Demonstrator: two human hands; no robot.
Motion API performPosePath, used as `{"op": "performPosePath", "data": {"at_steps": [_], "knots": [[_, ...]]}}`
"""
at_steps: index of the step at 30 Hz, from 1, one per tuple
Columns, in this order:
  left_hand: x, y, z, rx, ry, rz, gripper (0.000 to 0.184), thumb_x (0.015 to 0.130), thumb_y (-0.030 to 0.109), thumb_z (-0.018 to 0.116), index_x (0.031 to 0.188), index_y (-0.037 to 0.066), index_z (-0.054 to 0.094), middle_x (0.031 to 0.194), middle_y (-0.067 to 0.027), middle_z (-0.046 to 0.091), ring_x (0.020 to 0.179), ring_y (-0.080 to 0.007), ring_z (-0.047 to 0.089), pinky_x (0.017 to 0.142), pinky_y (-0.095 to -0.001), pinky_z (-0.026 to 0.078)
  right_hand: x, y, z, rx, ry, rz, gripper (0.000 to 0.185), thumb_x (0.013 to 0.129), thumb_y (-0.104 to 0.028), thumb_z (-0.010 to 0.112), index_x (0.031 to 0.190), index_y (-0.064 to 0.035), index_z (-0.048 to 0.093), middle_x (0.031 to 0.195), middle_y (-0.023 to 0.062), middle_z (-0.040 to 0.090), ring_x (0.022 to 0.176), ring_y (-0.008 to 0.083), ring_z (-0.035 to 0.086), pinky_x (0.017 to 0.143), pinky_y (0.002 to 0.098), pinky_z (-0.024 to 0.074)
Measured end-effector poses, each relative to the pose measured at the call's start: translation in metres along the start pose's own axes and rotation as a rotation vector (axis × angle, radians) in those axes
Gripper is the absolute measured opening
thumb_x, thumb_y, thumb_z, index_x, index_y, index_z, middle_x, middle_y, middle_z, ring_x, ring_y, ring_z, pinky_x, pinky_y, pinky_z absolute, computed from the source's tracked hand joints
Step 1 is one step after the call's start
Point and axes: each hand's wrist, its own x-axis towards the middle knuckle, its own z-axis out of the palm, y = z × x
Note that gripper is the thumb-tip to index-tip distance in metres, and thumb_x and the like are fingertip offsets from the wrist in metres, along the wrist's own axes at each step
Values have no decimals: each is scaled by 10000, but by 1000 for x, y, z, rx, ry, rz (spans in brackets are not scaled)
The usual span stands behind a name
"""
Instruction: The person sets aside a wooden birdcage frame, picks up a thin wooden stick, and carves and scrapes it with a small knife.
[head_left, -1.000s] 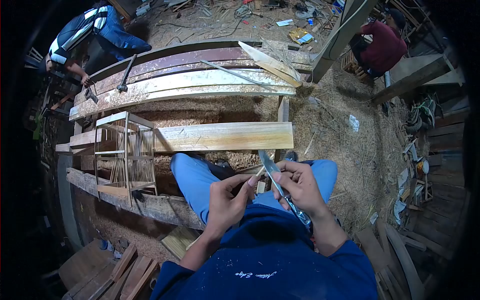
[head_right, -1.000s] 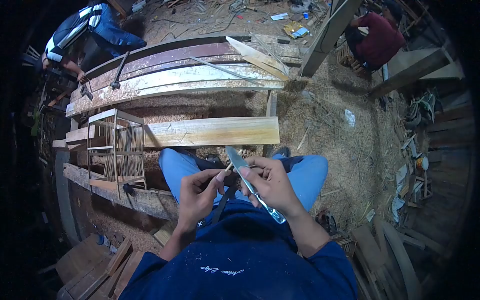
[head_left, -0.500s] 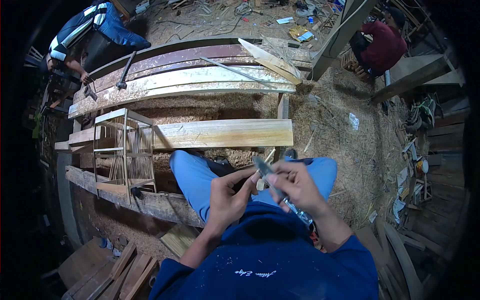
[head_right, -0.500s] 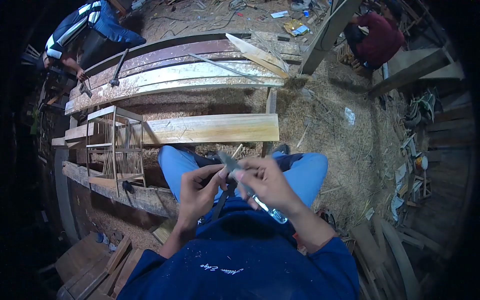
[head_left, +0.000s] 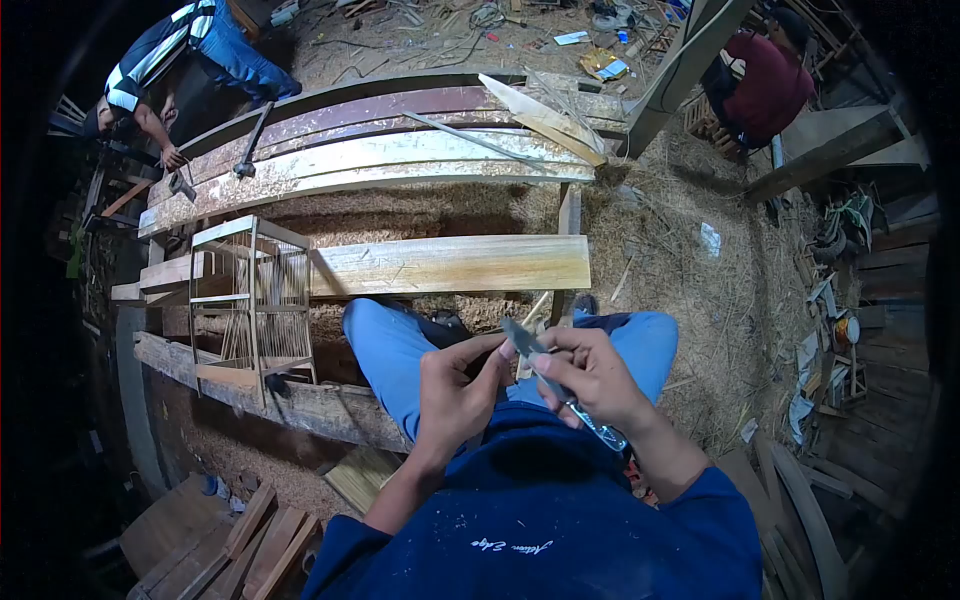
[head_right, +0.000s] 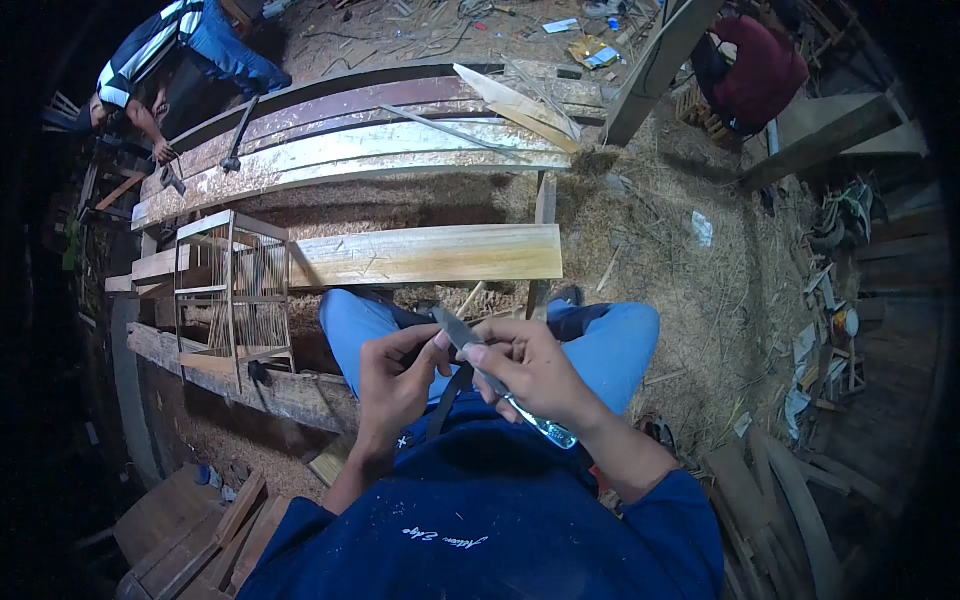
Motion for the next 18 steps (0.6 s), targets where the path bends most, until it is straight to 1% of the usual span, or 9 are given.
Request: {"op": "performPosePath", "data": {"at_steps": [1, 2, 5, 7, 9, 11, 13, 17, 18], "knots": [[2, -1, 0, -10, -7, 2, 197, 989, 88, 665, 1128, -14, 762, 632, -10, 632, 573, -34, 526, 504, -227, 421, 0, 1, 3, 17, -46, 62, 206, 1044, -157, 565, 1083, 28, 649, 637, 59, 603, 429, 89, 525, 380, 223, 402], [2, 1, 0, -11, -7, 3, 197, 989, 88, 665, 1128, -14, 762, 632, -10, 632, 573, -34, 526, 504, -227, 421, 3, 5, -3, 41, -30, -14, 201, 1040, -158, 574, 1088, 21, 654, 638, 52, 598, 426, 86, 516, 382, 222, 403], [0, 4, 2, -1, -12, 2, 195, 989, 92, 665, 1115, -20, 762, 633, -18, 637, 571, -38, 533, 502, -232, 422, 3, -1, 2, 8, -34, -39, 193, 1036, -143, 576, 1099, 20, 657, 624, 61, 597, 405, 93, 509, 363, 220, 386], [0, 2, 1, 24, -34, 7, 189, 990, 94, 663, 1103, -19, 764, 629, -25, 636, 567, -38, 536, 499, -235, 422, 1, -4, 4, 0, -26, 35, 197, 1036, -148, 576, 1080, 27, 655, 615, 61, 593, 401, 93, 508, 358, 219, 383], [1, 2, 2, 38, -35, 20, 188, 987, 92, 665, 1098, -24, 761, 630, -27, 637, 566, -36, 538, 499, -235, 423, 4, 0, -10, 52, 38, -66, 223, 1041, -159, 572, 1096, 40, 656, 603, 58, 586, 397, 93, 503, 355, 221, 376], [1, 0, 3, 46, -28, 31, 186, 984, 91, 667, 1094, -29, 759, 630, -29, 638, 565, -34, 539, 499, -236, 424, 3, 3, -4, 37, 37, -68, 230, 1043, -162, 566, 1102, 43, 651, 598, 58, 583, 394, 91, 500, 353, 221, 376], [0, -2, 2, 18, -46, 48, 185, 980, 74, 662, 1098, -31, 757, 624, -34, 640, 565, -34, 538, 501, -238, 426, -1, 4, 5, 27, -56, 52, 221, 1045, -163, 557, 1085, 32, 652, 598, 59, 584, 386, 90, 493, 349, 219, 374], [-1, 5, 3, 21, -26, 23, 166, 970, 44, 647, 1063, -42, 754, 625, -36, 645, 571, -35, 545, 507, -237, 432, 2, -2, -7, 8, 32, -74, 244, 1045, -183, 572, 1140, 26, 657, 603, 52, 585, 396, 91, 495, 357, 222, 377], [-2, 2, 3, 9, -25, 29, 165, 969, 38, 641, 1060, -40, 755, 624, -36, 645, 573, -34, 546, 508, -238, 433, 0, -5, 5, 10, -44, -18, 227, 1040, -181, 581, 1119, 16, 661, 604, 51, 591, 396, 88, 500, 358, 218, 383]]}}
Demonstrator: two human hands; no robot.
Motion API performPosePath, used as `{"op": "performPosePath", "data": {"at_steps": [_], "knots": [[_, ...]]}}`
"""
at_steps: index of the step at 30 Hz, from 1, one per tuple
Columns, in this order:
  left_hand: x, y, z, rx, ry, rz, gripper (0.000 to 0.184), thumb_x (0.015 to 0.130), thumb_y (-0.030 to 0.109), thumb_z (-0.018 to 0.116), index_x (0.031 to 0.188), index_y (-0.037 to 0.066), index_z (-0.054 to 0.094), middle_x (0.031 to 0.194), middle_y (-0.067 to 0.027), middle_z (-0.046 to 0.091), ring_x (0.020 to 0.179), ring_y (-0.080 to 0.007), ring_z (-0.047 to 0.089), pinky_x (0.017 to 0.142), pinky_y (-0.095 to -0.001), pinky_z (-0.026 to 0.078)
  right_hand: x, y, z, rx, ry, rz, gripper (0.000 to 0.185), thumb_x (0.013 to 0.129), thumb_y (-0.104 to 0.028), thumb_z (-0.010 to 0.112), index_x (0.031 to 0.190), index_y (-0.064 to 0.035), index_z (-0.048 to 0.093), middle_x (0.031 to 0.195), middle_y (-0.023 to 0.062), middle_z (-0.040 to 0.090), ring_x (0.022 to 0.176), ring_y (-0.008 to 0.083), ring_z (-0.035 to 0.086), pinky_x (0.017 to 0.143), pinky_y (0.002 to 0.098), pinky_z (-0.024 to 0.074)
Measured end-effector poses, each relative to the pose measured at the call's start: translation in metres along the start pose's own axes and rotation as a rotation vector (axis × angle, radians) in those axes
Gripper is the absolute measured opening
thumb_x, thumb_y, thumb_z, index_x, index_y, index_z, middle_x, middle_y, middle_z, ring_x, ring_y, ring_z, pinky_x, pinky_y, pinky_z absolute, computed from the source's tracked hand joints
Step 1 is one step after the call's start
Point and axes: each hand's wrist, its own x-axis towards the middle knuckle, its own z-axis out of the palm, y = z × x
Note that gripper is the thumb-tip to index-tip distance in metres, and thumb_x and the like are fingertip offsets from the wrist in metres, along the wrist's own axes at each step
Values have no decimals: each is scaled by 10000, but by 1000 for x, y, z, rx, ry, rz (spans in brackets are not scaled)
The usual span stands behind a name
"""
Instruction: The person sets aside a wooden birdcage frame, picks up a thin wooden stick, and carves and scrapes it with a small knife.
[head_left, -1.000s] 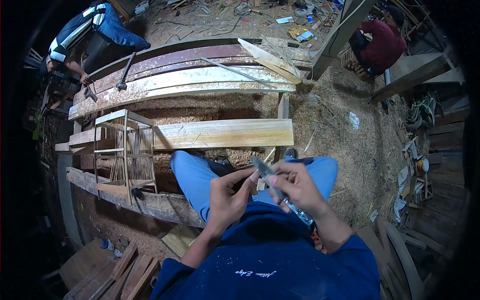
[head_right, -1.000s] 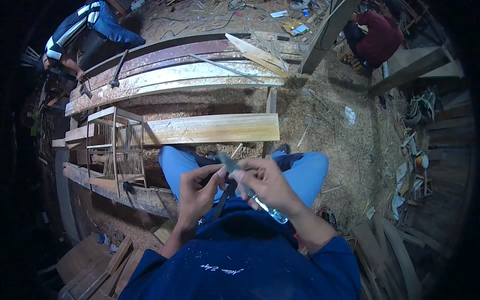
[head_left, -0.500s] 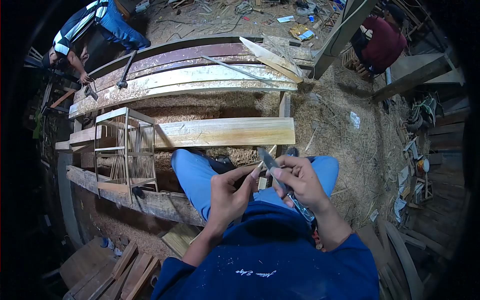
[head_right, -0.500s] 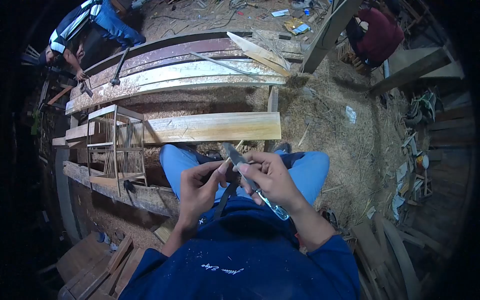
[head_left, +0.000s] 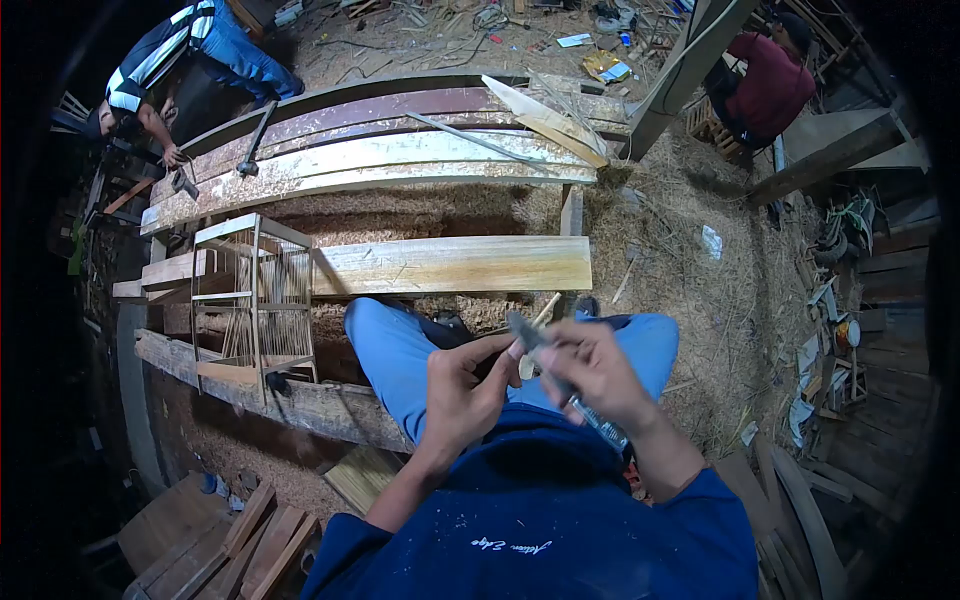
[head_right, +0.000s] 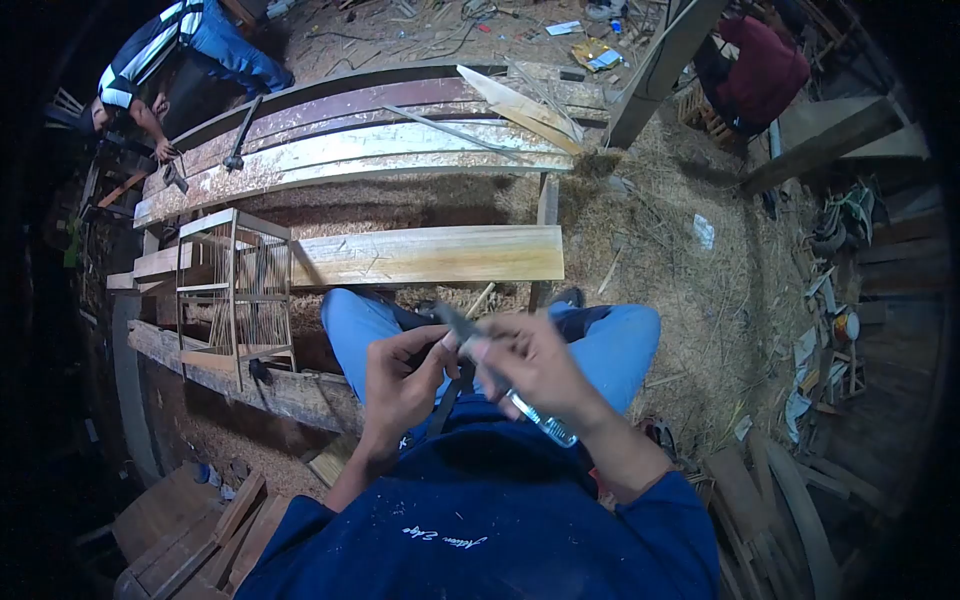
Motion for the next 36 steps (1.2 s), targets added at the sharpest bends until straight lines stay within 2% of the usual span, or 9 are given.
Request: {"op": "performPosePath", "data": {"at_steps": [8, 12, 19, 25, 27, 28, 31, 36], "knots": [[0, 0, -2, 4, -17, 28, 193, 979, 47, 640, 1117, -17, 757, 605, -35, 632, 565, -33, 548, 501, -237, 429, -1, 3, -1, 17, -18, 28, 220, 1034, -171, 586, 1103, 24, 660, 617, 59, 608, 404, 90, 511, 358, 225, 383], [-4, 4, -1, 31, -10, 3, 182, 988, 66, 641, 1096, -14, 762, 599, -29, 625, 540, -36, 543, 489, -238, 421, -2, -3, -12, -8, 61, -40, 213, 1036, -166, 583, 1098, 23, 660, 622, 60, 612, 415, 86, 516, 365, 229, 388], [-4, 6, -1, 32, -25, 21, 178, 1002, 87, 640, 1083, -12, 763, 573, -28, 606, 506, -44, 528, 468, -245, 404, -2, 0, -3, -3, -8, -24, 205, 1024, -159, 598, 1107, 16, 666, 602, 47, 599, 394, 85, 508, 339, 229, 381], [-5, 4, -3, 82, -34, 3, 172, 1007, 97, 631, 1039, -15, 758, 575, -42, 609, 509, -47, 532, 470, -254, 404, -4, -4, -6, 52, 38, -27, 210, 1047, -171, 574, 1060, 27, 644, 624, 49, 609, 419, 81, 517, 367, 227, 392], [-6, 2, -4, 98, -36, 27, 174, 1010, 102, 627, 1016, -18, 753, 576, -43, 610, 512, -50, 536, 473, -255, 406, -6, 1, 5, -7, -46, 74, 200, 1045, -161, 574, 1058, 26, 643, 627, 49, 609, 420, 83, 519, 365, 227, 389], [-6, 1, -5, 112, -35, 48, 180, 1014, 106, 622, 994, -22, 747, 576, -44, 610, 514, -52, 539, 476, -256, 407, -5, 3, 0, 23, -21, 59, 194, 1045, -154, 570, 1070, 22, 646, 627, 49, 606, 421, 85, 521, 364, 227, 388], [-6, 2, -3, 84, -29, 46, 183, 1015, 109, 620, 993, -23, 745, 573, -46, 606, 515, -58, 544, 479, -260, 409, -4, -1, -6, -3, 38, -12, 193, 1035, -169, 591, 1059, 16, 643, 621, 62, 611, 401, 89, 506, 355, 223, 376], [-7, 2, -2, 92, -27, 44, 183, 1015, 97, 616, 1040, -24, 752, 568, -44, 598, 516, -53, 532, 479, -257, 405, -5, -2, -4, 27, 29, 14, 209, 1038, -175, 591, 1056, 26, 645, 615, 59, 606, 387, 85, 495, 352, 217, 371]]}}
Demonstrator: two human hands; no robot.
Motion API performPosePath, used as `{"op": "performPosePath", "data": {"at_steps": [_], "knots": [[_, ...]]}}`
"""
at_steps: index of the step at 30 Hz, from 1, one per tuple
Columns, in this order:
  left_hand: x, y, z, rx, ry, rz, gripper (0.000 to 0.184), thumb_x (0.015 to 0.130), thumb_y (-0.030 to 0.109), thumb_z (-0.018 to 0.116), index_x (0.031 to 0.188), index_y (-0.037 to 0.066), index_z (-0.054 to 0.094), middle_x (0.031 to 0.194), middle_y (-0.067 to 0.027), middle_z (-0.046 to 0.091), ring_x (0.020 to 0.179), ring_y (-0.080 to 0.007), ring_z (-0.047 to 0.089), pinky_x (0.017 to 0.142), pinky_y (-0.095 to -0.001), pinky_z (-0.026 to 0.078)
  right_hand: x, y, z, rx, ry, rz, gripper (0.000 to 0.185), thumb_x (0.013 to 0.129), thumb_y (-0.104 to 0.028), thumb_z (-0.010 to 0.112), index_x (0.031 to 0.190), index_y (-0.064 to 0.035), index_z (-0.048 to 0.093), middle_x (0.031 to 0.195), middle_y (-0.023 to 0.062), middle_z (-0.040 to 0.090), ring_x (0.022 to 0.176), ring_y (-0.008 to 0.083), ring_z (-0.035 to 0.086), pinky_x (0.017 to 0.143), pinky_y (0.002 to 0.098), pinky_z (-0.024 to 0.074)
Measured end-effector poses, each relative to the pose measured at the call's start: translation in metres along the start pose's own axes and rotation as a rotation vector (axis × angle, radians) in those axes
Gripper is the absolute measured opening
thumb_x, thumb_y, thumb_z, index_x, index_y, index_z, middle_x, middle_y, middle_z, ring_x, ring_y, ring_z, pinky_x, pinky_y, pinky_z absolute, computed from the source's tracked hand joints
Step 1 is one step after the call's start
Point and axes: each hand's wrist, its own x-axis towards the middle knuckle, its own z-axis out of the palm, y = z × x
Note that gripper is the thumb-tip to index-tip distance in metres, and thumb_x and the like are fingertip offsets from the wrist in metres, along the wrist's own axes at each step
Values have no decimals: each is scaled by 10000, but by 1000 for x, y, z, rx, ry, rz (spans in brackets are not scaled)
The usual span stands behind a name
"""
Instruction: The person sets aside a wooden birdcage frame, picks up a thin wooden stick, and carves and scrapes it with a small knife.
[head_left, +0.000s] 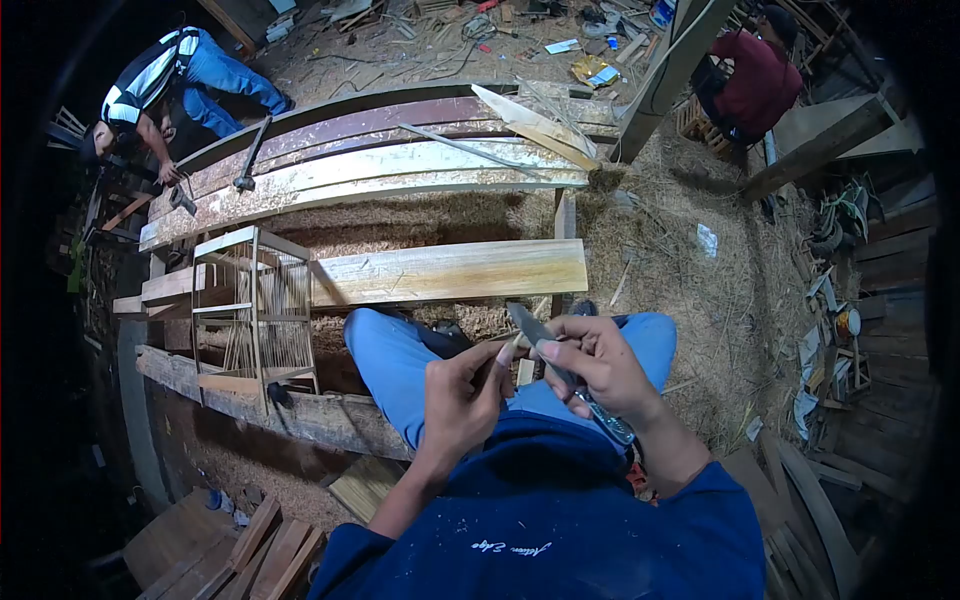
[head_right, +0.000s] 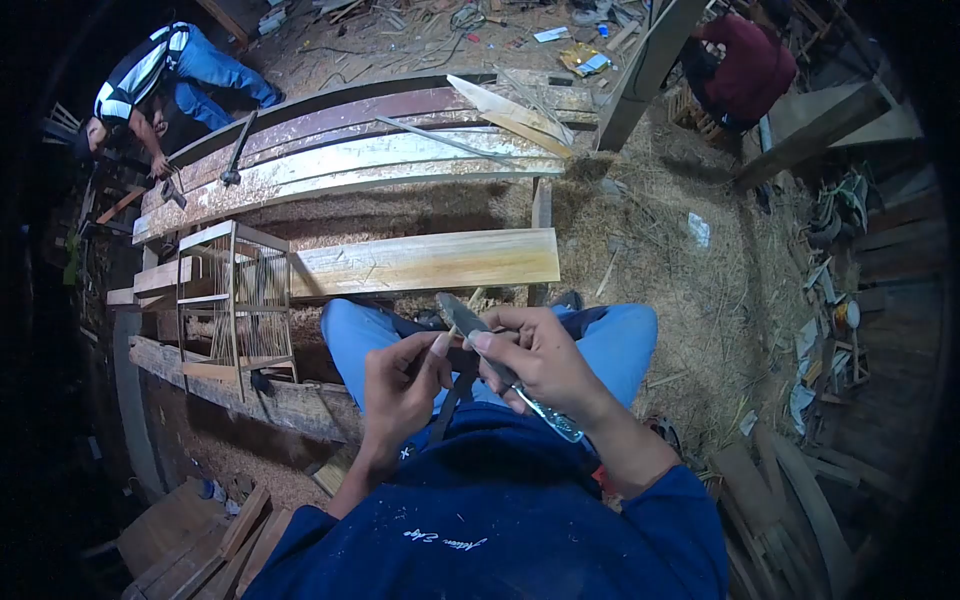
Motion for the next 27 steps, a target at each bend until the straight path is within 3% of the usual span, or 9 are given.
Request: {"op": "performPosePath", "data": {"at_steps": [5, 7, 11, 14, 16, 19, 21, 25, 27], "knots": [[-3, -5, -2, 21, 20, 54, 186, 1015, 92, 614, 1043, -31, 751, 561, -43, 591, 511, -48, 522, 472, -253, 402, -3, 3, 2, -53, -35, 29, 190, 1045, -149, 575, 1081, 26, 640, 623, 42, 603, 413, 78, 508, 366, 229, 384], [-5, -8, -2, -3, 18, 27, 188, 1015, 95, 616, 1040, -31, 753, 559, -45, 592, 509, -49, 522, 466, -255, 400, 3, -1, -7, -30, 59, -124, 179, 1041, -150, 582, 1074, 17, 639, 629, 48, 612, 414, 84, 517, 369, 228, 387], [-1, -12, -1, -37, 48, 41, 192, 1017, 94, 613, 1050, -30, 756, 563, -35, 595, 507, -49, 520, 465, -249, 397, 7, 10, -3, -82, 9, -30, 176, 1031, -161, 601, 1038, 11, 637, 632, 53, 617, 416, 90, 530, 368, 236, 406], [3, -16, -3, -48, 17, -86, 197, 1020, 89, 607, 1062, -36, 754, 585, -26, 605, 539, -43, 536, 487, -245, 418, 23, 13, -33, 2, 235, -142, 197, 1048, -190, 579, 1090, -4, 626, 649, 43, 614, 420, 90, 535, 374, 242, 422], [3, -24, -3, -121, 58, -33, 226, 1043, 124, 603, 1098, -52, 732, 642, 9, 602, 551, -43, 489, 496, -217, 359, 29, 17, -46, 116, 347, -251, 236, 1067, -237, 559, 1144, -20, 609, 670, 29, 598, 439, 85, 535, 373, 242, 403], [16, -53, 1, -159, 169, 92, 208, 1034, 92, 602, 1117, -51, 727, 663, -10, 642, 567, -53, 514, 504, -236, 390, 37, 33, -49, 176, 427, -369, 256, 1067, -266, 568, 1153, -28, 608, 661, 16, 566, 438, 81, 503, 368, 241, 365], [22, -62, 1, -54, 136, 98, 199, 1023, 81, 609, 1127, -43, 727, 698, -32, 679, 589, -57, 539, 519, -241, 408, 44, 43, -50, 200, 429, -363, 254, 1054, -284, 601, 1138, -44, 605, 625, -15, 523, 419, 76, 457, 373, 238, 342], [35, -71, 6, 267, -33, 64, 188, 986, 57, 646, 1141, -17, 723, 830, -101, 764, 673, -48, 599, 580, -252, 461, 67, 83, -49, 106, 407, -96, 261, 983, -286, 722, 1048, -61, 606, 589, -47, 513, 418, 48, 452, 376, 219, 344], [41, -78, 14, 302, -40, 74, 188, 948, 35, 675, 1122, -15, 721, 854, -128, 766, 652, -100, 642, 605, -292, 504, 74, 99, -47, 25, 368, -30, 235, 977, -265, 729, 973, -58, 619, 600, -32, 536, 423, 37, 455, 368, 216, 339]]}}
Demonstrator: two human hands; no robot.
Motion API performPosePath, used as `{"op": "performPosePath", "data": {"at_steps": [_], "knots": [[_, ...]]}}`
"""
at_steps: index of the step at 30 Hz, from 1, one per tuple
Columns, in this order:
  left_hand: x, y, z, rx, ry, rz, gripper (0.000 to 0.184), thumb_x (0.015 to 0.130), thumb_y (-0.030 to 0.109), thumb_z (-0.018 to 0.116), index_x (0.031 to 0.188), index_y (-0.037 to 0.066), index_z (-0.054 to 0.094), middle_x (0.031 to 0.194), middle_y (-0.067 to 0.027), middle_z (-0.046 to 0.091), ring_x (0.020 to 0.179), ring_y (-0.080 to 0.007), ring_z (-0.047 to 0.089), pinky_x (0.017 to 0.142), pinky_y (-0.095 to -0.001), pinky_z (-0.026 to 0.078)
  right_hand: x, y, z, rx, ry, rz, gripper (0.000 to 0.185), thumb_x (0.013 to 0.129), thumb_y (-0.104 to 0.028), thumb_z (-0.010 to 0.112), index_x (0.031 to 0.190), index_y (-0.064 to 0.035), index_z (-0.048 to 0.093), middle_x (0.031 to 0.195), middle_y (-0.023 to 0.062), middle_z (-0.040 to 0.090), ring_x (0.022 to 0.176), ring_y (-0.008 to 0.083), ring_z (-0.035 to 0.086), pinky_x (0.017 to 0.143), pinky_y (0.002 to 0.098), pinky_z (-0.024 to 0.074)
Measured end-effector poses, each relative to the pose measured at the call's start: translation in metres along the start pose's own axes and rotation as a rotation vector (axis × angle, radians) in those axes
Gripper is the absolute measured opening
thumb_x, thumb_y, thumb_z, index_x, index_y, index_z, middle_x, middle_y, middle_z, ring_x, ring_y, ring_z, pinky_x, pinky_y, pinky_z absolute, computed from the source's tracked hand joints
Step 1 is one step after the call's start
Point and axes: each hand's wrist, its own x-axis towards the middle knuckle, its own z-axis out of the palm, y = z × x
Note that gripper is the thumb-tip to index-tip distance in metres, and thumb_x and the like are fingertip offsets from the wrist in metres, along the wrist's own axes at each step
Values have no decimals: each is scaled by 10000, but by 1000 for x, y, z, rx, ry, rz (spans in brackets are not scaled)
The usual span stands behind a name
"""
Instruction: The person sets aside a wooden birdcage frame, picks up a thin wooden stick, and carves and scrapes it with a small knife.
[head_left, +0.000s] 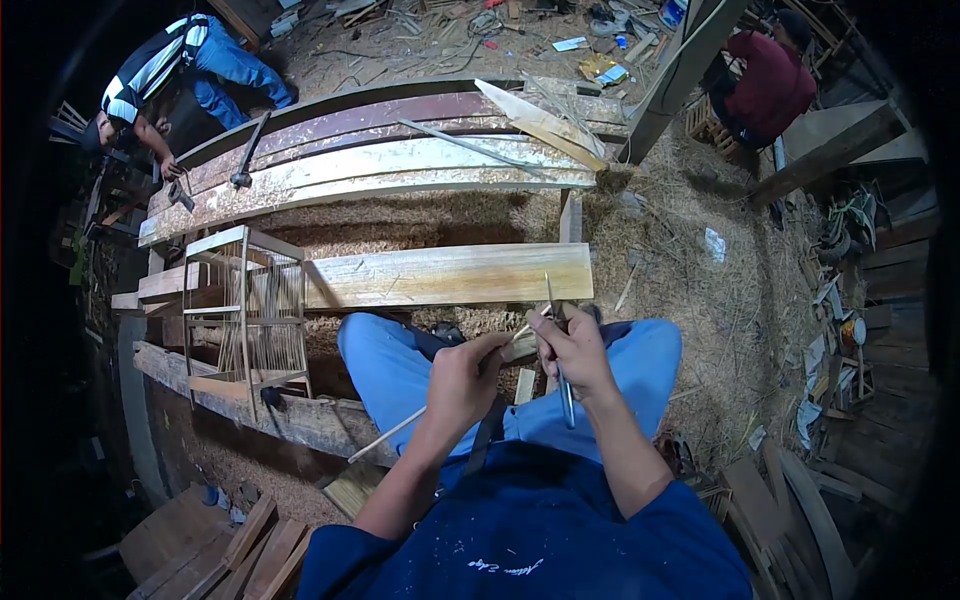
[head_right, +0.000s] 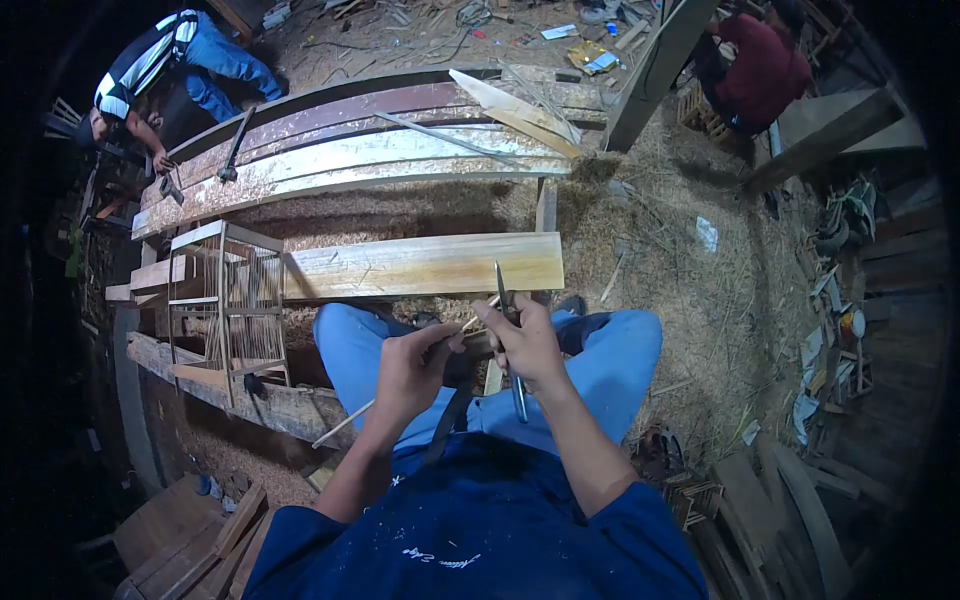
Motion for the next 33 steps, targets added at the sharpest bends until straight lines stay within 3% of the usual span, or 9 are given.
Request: {"op": "performPosePath", "data": {"at_steps": [3, 5, 9, 10, 12, 13, 16, 26, 33], "knots": [[4, 1, 9, 218, 73, 118, 173, 895, 7, 710, 1065, 1, 742, 862, -142, 759, 677, -215, 683, 643, -348, 546, 16, 21, -11, 80, 15, -11, 223, 1014, -232, 668, 893, -66, 581, 655, 0, 577, 402, 56, 455, 364, 227, 364], [6, 16, 11, 285, 388, 398, 144, 851, -13, 727, 990, 4, 757, 872, -155, 740, 756, -309, 696, 683, -378, 565, 28, 28, -24, 202, 43, -49, 236, 1014, -229, 664, 863, -58, 604, 707, 22, 625, 420, 60, 470, 363, 235, 374], [-28, 2, 31, 135, 354, 701, 90, 824, 24, 756, 881, -9, 695, 762, -136, 652, 703, -303, 650, 665, -391, 557, 55, 50, -57, 329, 112, 16, 211, 1000, -217, 676, 889, -50, 610, 754, 49, 642, 418, 80, 453, 371, 257, 368], [-32, -8, 36, 136, 350, 694, 90, 824, 24, 756, 881, -9, 695, 762, -136, 652, 703, -303, 650, 665, -391, 557, 60, 53, -61, 331, 114, 23, 211, 1000, -217, 676, 889, -50, 610, 754, 49, 642, 418, 80, 453, 371, 257, 368], [-38, -38, 48, -39, 349, 174, 73, 887, 38, 730, 855, 10, 671, 715, -97, 628, 679, -236, 639, 637, -365, 542, 68, 59, -69, 345, 104, 21, 202, 999, -217, 677, 911, -47, 613, 750, 46, 637, 418, 78, 443, 377, 257, 361], [-43, -74, 59, -303, 350, -154, 100, 991, 90, 649, 1021, 11, 597, 829, -101, 663, 731, -218, 663, 679, -355, 586, 71, 58, -69, 349, 124, 34, 204, 999, -222, 677, 917, -45, 616, 740, 41, 631, 419, 77, 437, 380, 257, 360], [-12, -80, 49, -667, 522, 32, 229, 1032, 174, 629, 1164, 6, 547, 914, -110, 669, 803, -207, 681, 712, -344, 609, 78, 58, -71, 348, 109, 60, 202, 1000, -225, 675, 918, -49, 617, 741, 37, 631, 420, 76, 437, 381, 255, 359], [51, -80, 24, -408, 394, 223, 149, 1010, 17, 614, 1126, -36, 538, 995, -181, 732, 864, -199, 726, 793, -310, 604, 88, 67, -65, 468, 75, 221, 312, 1023, -322, 647, 1227, -91, 606, 925, 81, 656, 500, 89, 478, 414, 242, 367], [80, -102, 19, -201, 293, 259, 255, 983, -15, 644, 1134, 8, 441, 957, -195, 751, 832, -186, 737, 699, -294, 601, 80, 80, -71, 534, 103, 160, 360, 994, -38, 554, 1351, -30, 506, 965, 98, 595, 654, 157, 549, 463, 261, 419]]}}
